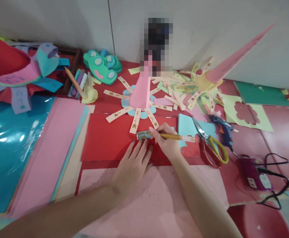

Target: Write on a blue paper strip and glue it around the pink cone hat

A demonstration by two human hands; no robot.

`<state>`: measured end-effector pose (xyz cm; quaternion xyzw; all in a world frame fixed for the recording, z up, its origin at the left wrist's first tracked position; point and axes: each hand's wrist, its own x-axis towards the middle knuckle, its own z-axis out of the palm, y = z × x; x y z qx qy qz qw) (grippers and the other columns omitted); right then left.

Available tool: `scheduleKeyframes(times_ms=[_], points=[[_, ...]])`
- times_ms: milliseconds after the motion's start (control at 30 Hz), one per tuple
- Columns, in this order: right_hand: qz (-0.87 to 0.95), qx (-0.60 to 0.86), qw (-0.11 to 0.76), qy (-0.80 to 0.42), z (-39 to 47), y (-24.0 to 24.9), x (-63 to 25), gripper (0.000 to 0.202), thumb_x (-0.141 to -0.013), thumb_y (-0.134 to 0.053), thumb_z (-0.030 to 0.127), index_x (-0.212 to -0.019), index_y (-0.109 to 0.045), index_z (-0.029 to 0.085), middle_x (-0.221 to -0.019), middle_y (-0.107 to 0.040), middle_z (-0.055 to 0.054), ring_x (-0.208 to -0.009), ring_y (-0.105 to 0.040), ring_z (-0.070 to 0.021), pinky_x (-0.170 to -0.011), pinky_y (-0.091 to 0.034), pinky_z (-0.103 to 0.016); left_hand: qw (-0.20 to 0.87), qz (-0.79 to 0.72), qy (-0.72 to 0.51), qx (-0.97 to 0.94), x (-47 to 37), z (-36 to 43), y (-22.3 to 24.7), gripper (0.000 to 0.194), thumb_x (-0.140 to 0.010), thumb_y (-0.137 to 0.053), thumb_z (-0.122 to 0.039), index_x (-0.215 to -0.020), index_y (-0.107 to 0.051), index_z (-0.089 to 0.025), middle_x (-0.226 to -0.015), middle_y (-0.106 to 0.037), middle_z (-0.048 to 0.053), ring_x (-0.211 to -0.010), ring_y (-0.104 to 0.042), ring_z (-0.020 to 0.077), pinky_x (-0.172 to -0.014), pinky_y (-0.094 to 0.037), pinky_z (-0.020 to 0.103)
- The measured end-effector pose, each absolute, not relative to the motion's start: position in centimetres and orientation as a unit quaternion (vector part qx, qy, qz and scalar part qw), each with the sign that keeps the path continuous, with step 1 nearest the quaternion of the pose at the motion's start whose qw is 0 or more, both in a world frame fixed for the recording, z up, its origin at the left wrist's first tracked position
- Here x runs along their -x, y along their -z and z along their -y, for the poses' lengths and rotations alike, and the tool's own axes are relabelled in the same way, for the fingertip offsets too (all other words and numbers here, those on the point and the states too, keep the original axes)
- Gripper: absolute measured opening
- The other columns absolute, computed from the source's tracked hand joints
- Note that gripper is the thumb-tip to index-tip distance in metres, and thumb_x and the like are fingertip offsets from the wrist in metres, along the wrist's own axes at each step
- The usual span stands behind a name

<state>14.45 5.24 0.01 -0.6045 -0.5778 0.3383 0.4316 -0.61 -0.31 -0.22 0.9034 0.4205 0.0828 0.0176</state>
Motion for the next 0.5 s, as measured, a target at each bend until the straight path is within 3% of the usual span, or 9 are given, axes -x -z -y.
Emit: scheduleKeyframes(times_ms=[167, 500], points=[[0.595, 0.611, 0.415, -0.317, -5.35, 0.12, -14.39, 0.037, -0.080, -0.054, 0.038, -0.053, -0.035, 0.021, -0.045, -0.039, 0.007, -0.041, -0.038, -0.0066, -0.044, -0.033, -0.022, 0.025, -0.420, -0.085, -0.903, 0.54, 0.15, 0.09, 0.040, -0.094, -0.033, -0.027, -0.123, -0.053, -0.011, -0.129, -0.054, 0.014, -0.121, -0.049, 0.0258, -0.103, -0.036, 0.043], [0.610, 0.608, 0.398, -0.316, -5.50, 0.52, -14.50, 0.037, -0.079, -0.054, 0.036, -0.052, -0.034, 0.021, -0.046, -0.034, 0.007, -0.043, -0.032, -0.0067, -0.044, -0.030, -0.021, 0.014, -0.418, -0.094, -0.903, 0.57, 0.19, 0.19, 0.039, -0.094, -0.033, -0.027, -0.122, -0.054, -0.011, -0.127, -0.055, 0.014, -0.119, -0.050, 0.0255, -0.102, -0.036, 0.042]])
